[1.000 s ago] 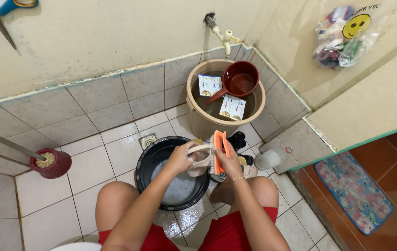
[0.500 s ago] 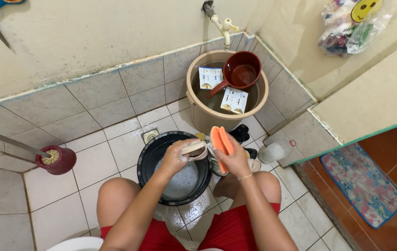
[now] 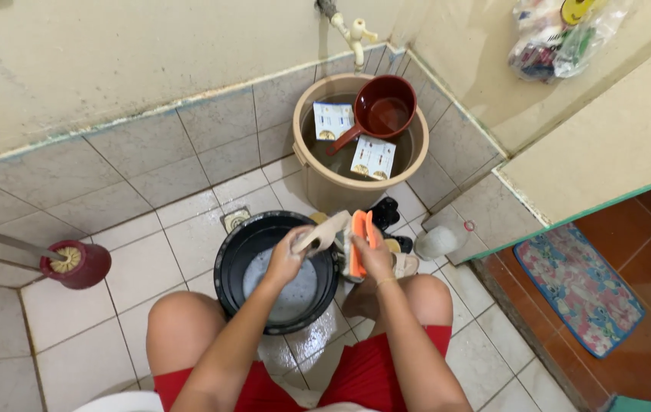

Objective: The person scrubs a beige slipper with an orange brush in a black basin of soapy water. They rinse the slipper using a red scoop to pour water from a larger beige bucket, then continue scrubbing.

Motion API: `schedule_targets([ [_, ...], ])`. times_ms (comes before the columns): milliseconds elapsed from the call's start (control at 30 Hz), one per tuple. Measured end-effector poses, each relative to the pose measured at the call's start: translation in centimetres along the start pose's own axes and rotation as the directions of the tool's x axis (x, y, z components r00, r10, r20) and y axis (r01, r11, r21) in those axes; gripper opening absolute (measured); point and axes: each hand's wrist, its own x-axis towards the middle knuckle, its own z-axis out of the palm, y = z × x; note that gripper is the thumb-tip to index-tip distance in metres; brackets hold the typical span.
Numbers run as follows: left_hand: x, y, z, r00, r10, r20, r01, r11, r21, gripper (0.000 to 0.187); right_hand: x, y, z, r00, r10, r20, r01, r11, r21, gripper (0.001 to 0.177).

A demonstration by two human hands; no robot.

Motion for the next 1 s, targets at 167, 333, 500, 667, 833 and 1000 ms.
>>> schedule_targets([
  [167,-2.5,-4.2,-1.5,0.982,-0.184,0.052,0.177,0.978,0.11,0.041,-3.8,-2.0,2.6,0.986,-0.107,0.127,0.11,0.994,-0.013,0.068],
  [333,-3.0,-5.0,-2.2,0.985,-0.155,0.078,0.134,0.963,0.232,0.053,-6.4,-6.5,4.7,0.871,-0.229,0.435,0.391,0.859,-0.33,0.065],
  [500,-3.9,-2.6,-2.7,0.998,0.033,0.049,-0.038,0.994,0.107,0.054,0.4,-5.5,1.9,0.998,-0.028,0.052,0.045,0.933,-0.356,0.064],
  [667,-3.0,-6.4,-2.4,0.979,-0.199,0.043,0.171,0.918,0.357,0.045,-4.4,-4.9,7.6,0.91,-0.139,0.39,0.298,0.874,-0.384,0.07],
  [833,-3.9,-6.9,-2.2,0.997,-0.076,0.032,0.072,0.99,0.119,0.045,-1.4,-5.5,5.7,0.97,0.078,0.228,0.027,0.906,-0.423,0.068],
  [1000,-3.6,-4.4,-1.8,0.998,-0.065,-0.023,0.068,0.983,0.168,0.049,0.9,-5.6,3.3,0.991,0.084,0.108,-0.022,0.879,-0.476,0.073],
])
